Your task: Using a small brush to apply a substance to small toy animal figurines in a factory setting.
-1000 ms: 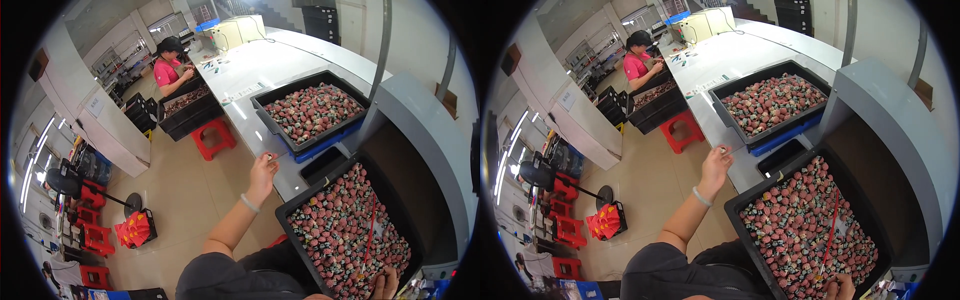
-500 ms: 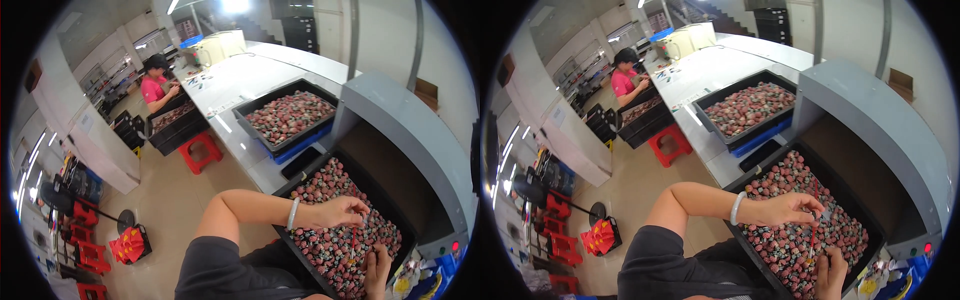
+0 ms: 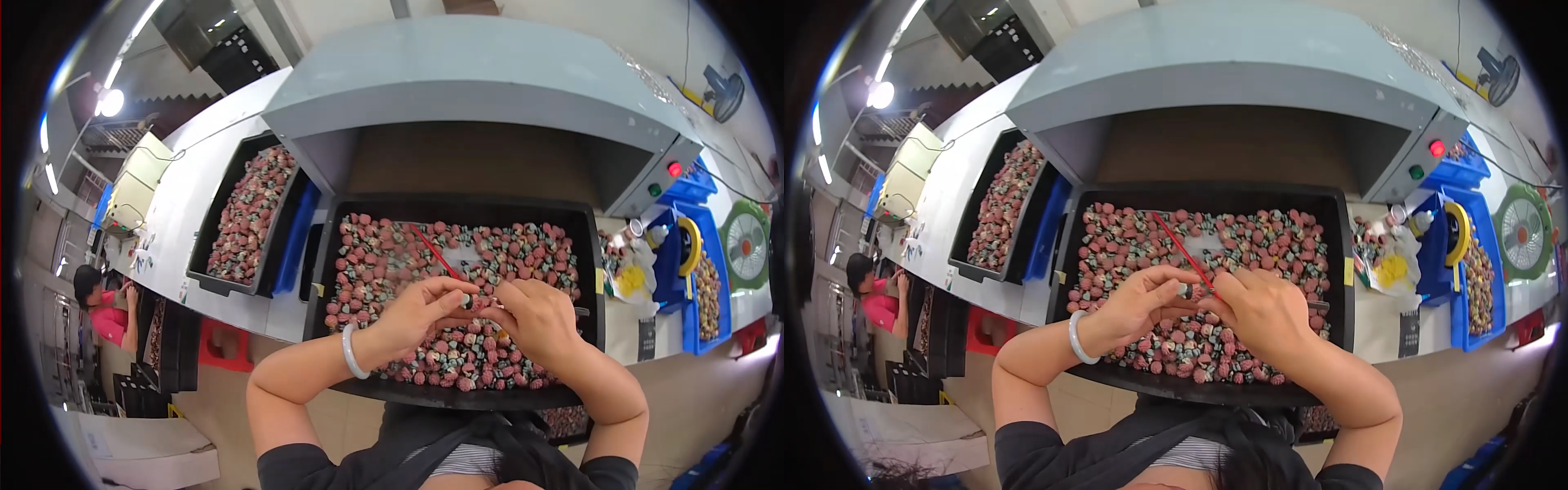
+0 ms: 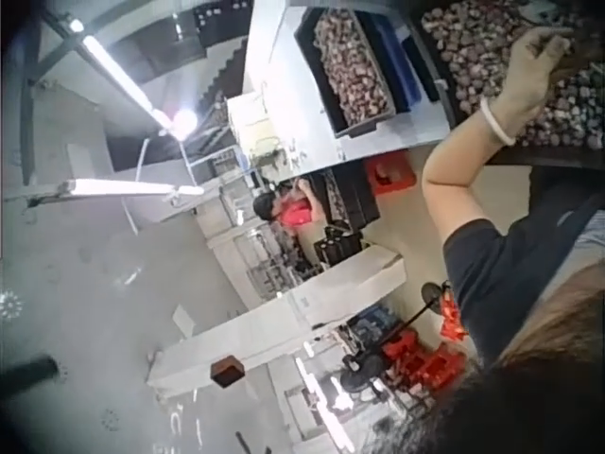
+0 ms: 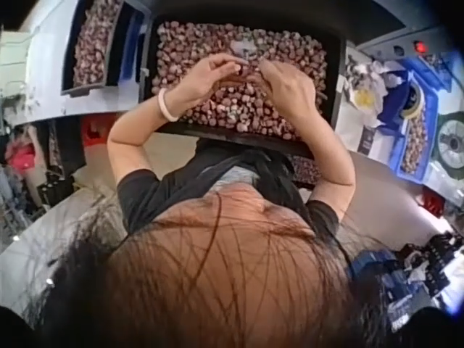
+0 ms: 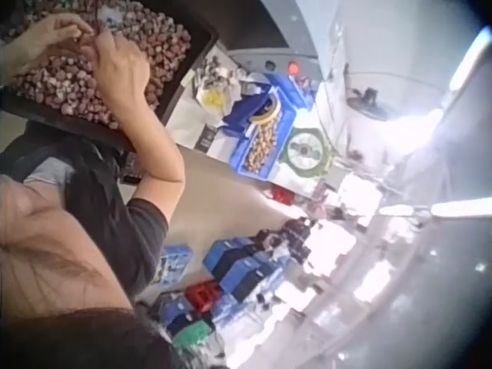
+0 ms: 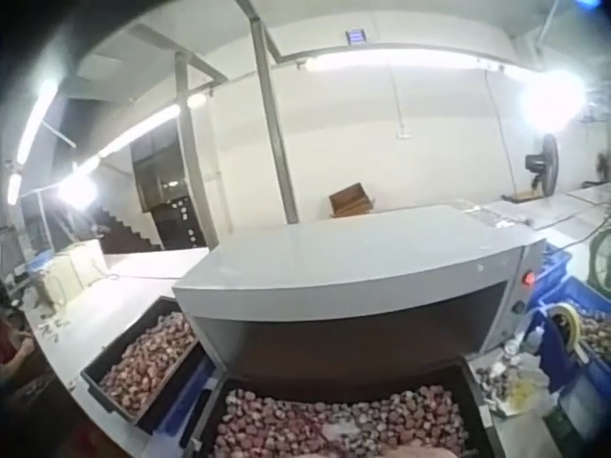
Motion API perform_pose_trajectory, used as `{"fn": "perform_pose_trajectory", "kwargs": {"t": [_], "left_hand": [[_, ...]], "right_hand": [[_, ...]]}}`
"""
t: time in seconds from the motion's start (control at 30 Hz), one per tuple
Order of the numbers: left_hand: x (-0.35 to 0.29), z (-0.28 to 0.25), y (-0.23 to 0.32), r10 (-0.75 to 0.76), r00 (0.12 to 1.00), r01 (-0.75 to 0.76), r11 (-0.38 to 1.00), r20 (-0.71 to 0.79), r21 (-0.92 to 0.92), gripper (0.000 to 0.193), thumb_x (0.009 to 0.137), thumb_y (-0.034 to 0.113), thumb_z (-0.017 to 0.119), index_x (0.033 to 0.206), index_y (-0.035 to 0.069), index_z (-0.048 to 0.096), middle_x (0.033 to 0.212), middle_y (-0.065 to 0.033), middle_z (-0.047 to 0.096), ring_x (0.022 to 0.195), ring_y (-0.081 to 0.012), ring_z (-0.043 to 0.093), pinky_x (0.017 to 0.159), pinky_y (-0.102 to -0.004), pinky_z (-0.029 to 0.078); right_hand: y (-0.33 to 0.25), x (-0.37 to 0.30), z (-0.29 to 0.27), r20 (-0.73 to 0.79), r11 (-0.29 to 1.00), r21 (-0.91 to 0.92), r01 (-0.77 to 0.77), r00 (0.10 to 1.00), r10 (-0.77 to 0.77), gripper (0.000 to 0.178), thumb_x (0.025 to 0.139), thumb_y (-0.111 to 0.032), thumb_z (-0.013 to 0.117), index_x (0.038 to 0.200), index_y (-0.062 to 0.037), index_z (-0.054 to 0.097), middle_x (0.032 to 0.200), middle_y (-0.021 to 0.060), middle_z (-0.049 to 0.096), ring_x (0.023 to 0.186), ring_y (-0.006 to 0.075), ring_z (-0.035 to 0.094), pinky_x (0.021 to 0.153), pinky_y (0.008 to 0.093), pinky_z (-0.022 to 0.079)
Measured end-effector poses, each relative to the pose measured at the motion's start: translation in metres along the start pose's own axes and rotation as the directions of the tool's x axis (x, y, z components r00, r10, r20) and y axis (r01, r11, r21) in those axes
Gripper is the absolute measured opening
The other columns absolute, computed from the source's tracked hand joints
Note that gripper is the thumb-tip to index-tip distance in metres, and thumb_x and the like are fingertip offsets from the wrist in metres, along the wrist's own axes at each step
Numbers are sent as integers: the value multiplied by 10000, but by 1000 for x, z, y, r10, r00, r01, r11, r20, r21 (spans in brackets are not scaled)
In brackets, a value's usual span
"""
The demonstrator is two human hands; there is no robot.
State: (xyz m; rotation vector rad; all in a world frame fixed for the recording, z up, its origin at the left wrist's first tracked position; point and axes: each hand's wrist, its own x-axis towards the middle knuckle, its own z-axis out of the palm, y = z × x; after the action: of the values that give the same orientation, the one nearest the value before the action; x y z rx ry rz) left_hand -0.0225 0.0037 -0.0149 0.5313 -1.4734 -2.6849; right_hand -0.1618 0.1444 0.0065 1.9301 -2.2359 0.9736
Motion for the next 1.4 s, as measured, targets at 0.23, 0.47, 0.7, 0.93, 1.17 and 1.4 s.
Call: {"fn": "perform_pose_trajectory", "kwargs": {"t": [0.23, 0.47, 0.7, 0.93, 1.17, 1.4], "left_hand": [[-1, -6, -9, -27, 1000, 26, 999, -9, -40, 197, 887, 128, 475, 1043, 17, 521, 1054, -89, 546, 992, -242, 560, 879, -348, 462], [-2, -4, -9, -35, 999, 35, 999, -18, -5, 194, 880, 126, 488, 1030, 9, 527, 1041, -126, 566, 967, -245, 575, 873, -362, 467], [0, -5, -12, -20, 999, 20, 1000, -25, -1, 191, 868, 113, 506, 1022, 4, 535, 1034, -95, 558, 953, -233, 577, 870, -384, 472], [-1, -6, -12, -23, 999, 23, 1000, -40, -6, 193, 863, 104, 511, 1024, -1, 530, 1050, -95, 552, 950, -232, 576, 878, -402, 468], [-3, -3, -9, -20, 1000, 19, 998, -18, -59, 211, 856, 130, 541, 1008, -16, 534, 1040, -80, 534, 937, -172, 563, 843, -304, 478], [2, -11, -8, -15, 1000, 14, 997, -18, -73, 220, 881, 128, 485, 1061, 4, 501, 1057, -102, 553, 963, -244, 572, 881, -383, 457]], "right_hand": [[-4, -4, 10, 26, 992, -122, 15, 1000, -12, 224, 686, -231, 661, 658, -84, 494, 590, 41, 474, 553, 217, 524, 457, 327, 407], [-2, -7, 10, 83, 976, -194, 99, 993, -85, 161, 720, -199, 600, 703, -98, 476, 599, 17, 473, 553, 163, 524, 435, 284, 412], [-2, -9, 13, 73, 964, -244, 104, 993, -88, 160, 684, -189, 636, 699, -114, 496, 585, 11, 434, 526, 166, 481, 433, 297, 381], [-4, -10, 13, 43, 974, -214, 78, 997, -70, 153, 684, -188, 632, 694, -121, 494, 583, 3, 431, 531, 159, 480, 431, 292, 376], [-6, -8, 10, 62, 968, -219, 127, 991, -116, 163, 678, -182, 639, 685, -118, 489, 581, 2, 427, 528, 153, 472, 433, 294, 378], [8, -2, 12, 58, 994, -78, 79, 996, -74, 183, 703, -187, 639, 672, -91, 486, 570, 41, 465, 548, 221, 515, 453, 338, 401]]}}
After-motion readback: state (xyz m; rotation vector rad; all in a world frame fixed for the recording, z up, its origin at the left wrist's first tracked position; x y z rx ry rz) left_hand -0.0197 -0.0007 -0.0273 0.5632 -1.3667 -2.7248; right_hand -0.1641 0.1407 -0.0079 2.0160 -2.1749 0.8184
